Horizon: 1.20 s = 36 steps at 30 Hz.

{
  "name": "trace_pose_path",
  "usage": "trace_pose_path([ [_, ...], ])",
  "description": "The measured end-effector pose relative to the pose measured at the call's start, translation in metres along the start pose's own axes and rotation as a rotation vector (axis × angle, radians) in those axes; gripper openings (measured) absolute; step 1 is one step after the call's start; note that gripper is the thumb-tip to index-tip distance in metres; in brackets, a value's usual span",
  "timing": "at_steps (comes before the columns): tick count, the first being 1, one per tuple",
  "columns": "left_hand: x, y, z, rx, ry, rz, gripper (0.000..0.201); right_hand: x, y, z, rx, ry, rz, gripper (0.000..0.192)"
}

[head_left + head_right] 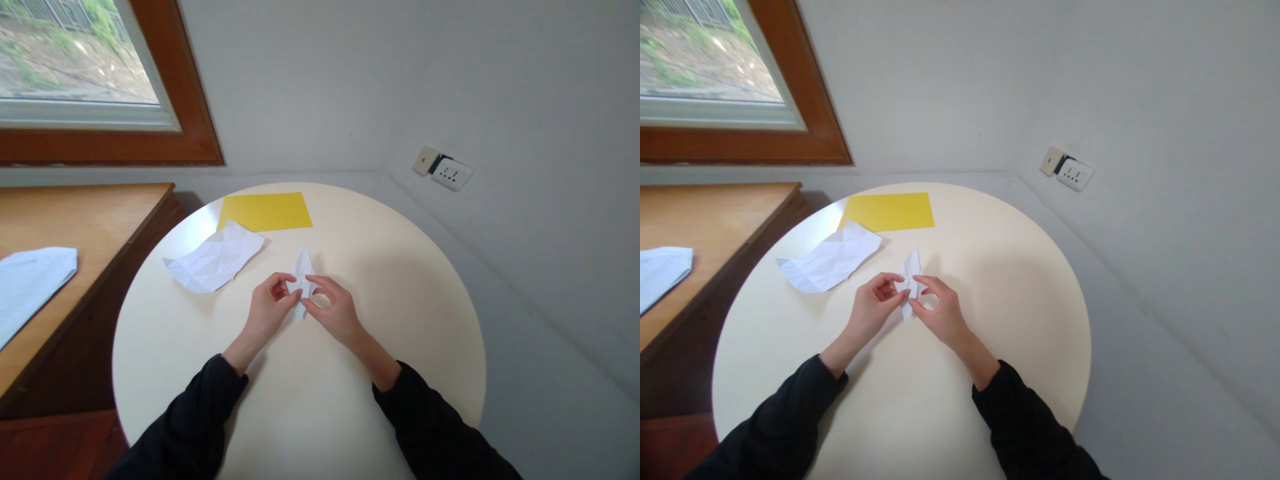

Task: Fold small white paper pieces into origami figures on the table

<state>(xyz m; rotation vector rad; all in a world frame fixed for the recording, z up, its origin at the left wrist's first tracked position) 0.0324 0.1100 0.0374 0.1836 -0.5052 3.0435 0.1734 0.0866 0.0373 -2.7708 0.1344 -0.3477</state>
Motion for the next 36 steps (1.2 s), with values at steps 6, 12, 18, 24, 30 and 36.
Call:
trace_pose_path([
  [6,-0.001,0.000,-0.004,0.021,0.041,0.035,0.018,-0.004,0.000,0.001,0.047,0.024,-0.024,0.038],
  [12,0.001,0.004,-0.016,0.094,0.061,0.077,0.025,-0.006,0.003,-0.007,0.128,0.120,-0.045,0.038],
  [18,0.001,0.008,-0.026,0.208,0.196,0.117,0.035,-0.010,0.009,-0.026,0.270,0.195,-0.068,0.041],
  [24,0.001,0.008,-0.025,0.227,0.189,0.121,0.027,-0.012,0.011,-0.032,0.322,0.227,-0.073,0.042],
  [30,0.000,0.007,-0.026,0.220,0.177,0.103,0.023,-0.014,0.014,-0.036,0.346,0.244,-0.081,0.043],
  [36,-0.002,0.006,-0.026,0.192,0.182,0.069,0.022,-0.014,0.014,-0.034,0.344,0.250,-0.078,0.044],
])
Point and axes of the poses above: each hand's wrist, its own y-axis away from the middle knuckle, its own x-axis out of the back of the hand, z = x × y, the point moved 9 cm from there along -y, towards the middle knuckle, and after that the axes turned 10 degrees about -x, right-handed, at the moved point
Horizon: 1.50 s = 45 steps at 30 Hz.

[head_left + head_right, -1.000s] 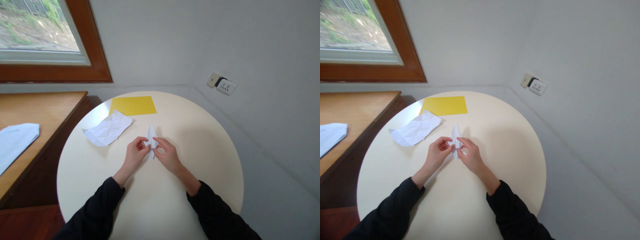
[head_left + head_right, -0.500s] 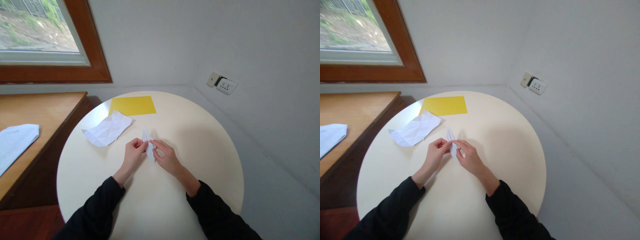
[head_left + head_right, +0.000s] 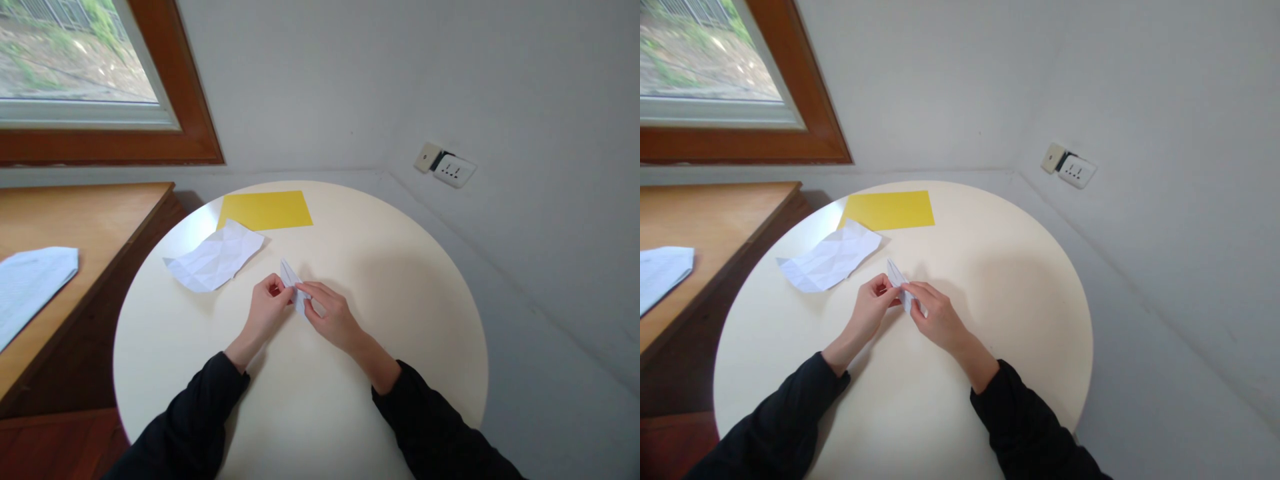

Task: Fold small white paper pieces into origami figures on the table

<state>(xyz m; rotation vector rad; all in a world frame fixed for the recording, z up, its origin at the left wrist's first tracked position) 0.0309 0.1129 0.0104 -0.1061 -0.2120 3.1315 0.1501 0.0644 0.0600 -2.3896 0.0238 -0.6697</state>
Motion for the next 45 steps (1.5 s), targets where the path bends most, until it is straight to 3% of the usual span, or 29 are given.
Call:
trace_pose_path([
  [8,0.003,-0.002,-0.003,-0.020,-0.041,0.005,0.024,-0.001,0.000,-0.002,-0.021,-0.006,-0.021,0.044],
  [18,0.003,-0.003,0.003,-0.074,-0.061,-0.016,0.017,0.003,-0.001,0.009,-0.074,0.023,0.045,0.039],
  [29,-0.010,-0.002,0.015,-0.199,-0.042,-0.129,0.026,0.007,-0.003,0.018,-0.161,0.069,0.086,0.032],
  [39,-0.007,0.004,0.017,-0.198,-0.016,-0.054,0.028,0.003,-0.004,0.018,-0.174,0.042,0.003,0.039],
  [45,-0.001,0.001,0.018,-0.161,0.042,0.020,0.042,0.000,-0.002,0.020,-0.170,0.043,-0.017,0.041],
])
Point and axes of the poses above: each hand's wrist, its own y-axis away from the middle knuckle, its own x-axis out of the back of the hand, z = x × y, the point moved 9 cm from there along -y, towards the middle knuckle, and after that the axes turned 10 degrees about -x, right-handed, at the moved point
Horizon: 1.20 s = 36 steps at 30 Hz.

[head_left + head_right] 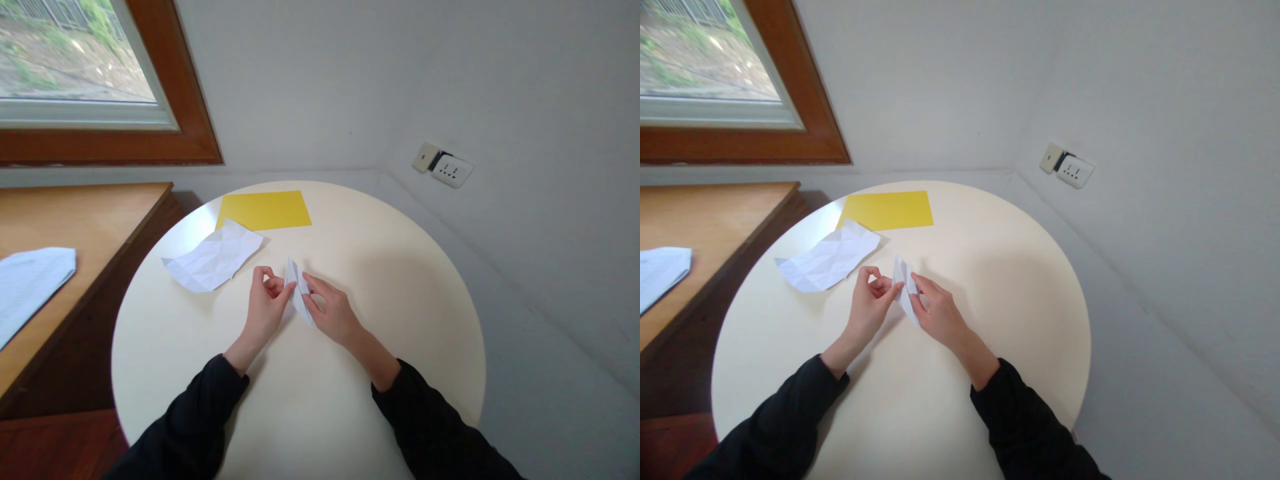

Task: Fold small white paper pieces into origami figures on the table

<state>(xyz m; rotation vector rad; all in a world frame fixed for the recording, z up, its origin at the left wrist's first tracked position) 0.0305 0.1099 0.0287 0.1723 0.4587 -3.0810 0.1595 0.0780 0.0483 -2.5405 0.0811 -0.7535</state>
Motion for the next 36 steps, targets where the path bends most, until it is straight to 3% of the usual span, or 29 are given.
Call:
trace_pose_path([
  [4,0.000,0.004,-0.017,0.190,0.132,0.041,0.045,-0.002,0.001,-0.001,0.016,0.018,-0.025,0.042],
  [9,-0.015,0.013,-0.028,0.372,0.270,-0.061,0.034,-0.004,0.002,-0.003,0.040,0.038,-0.047,0.041],
  [16,-0.017,0.014,-0.030,0.398,0.305,-0.070,0.029,-0.006,0.003,-0.001,0.051,0.036,-0.033,0.038],
  [26,-0.016,0.014,-0.029,0.318,0.217,-0.099,0.027,-0.002,0.001,0.001,0.010,0.019,0.026,0.029],
  [29,-0.014,0.012,-0.030,0.310,0.208,-0.092,0.029,-0.001,0.000,0.007,-0.073,-0.071,0.025,0.028],
  [36,-0.010,0.010,-0.033,0.313,0.197,-0.054,0.033,-0.012,-0.002,0.055,-0.506,-0.612,0.005,0.022],
])
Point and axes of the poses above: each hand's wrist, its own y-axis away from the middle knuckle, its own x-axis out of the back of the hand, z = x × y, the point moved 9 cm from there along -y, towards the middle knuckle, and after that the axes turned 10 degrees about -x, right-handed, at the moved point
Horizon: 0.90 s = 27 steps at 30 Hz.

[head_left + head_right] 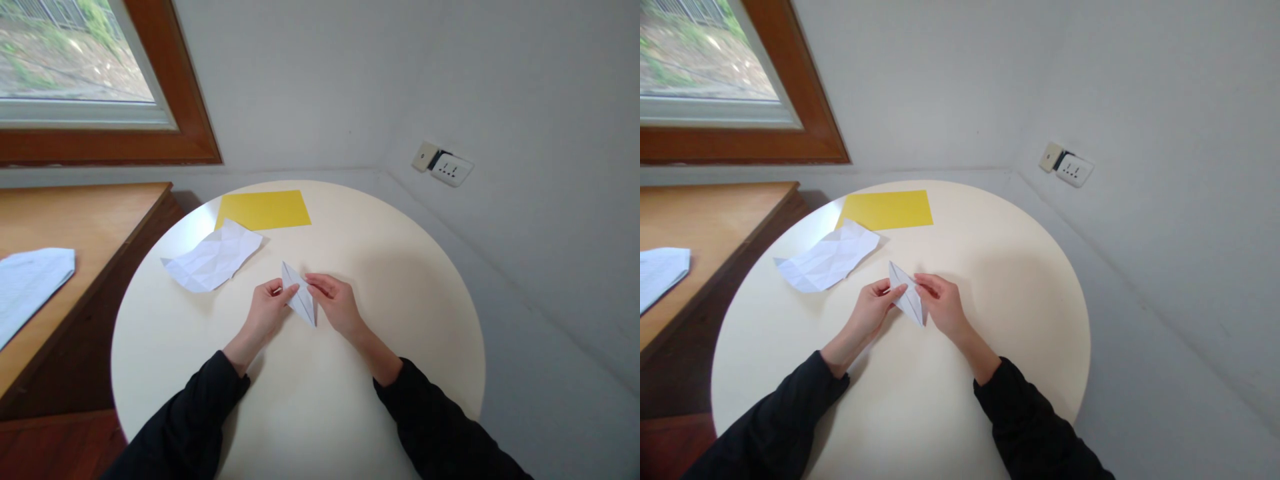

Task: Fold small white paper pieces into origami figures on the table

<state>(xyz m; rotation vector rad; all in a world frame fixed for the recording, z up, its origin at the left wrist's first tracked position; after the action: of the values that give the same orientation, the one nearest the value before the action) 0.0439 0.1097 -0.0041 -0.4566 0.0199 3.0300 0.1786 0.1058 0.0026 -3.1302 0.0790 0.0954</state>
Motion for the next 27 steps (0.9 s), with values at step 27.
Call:
trace_pose_path([
  [27,-0.007,0.001,-0.003,0.084,0.190,-0.006,0.028,0.003,0.012,-0.028,0.269,0.395,0.160,0.010],
])
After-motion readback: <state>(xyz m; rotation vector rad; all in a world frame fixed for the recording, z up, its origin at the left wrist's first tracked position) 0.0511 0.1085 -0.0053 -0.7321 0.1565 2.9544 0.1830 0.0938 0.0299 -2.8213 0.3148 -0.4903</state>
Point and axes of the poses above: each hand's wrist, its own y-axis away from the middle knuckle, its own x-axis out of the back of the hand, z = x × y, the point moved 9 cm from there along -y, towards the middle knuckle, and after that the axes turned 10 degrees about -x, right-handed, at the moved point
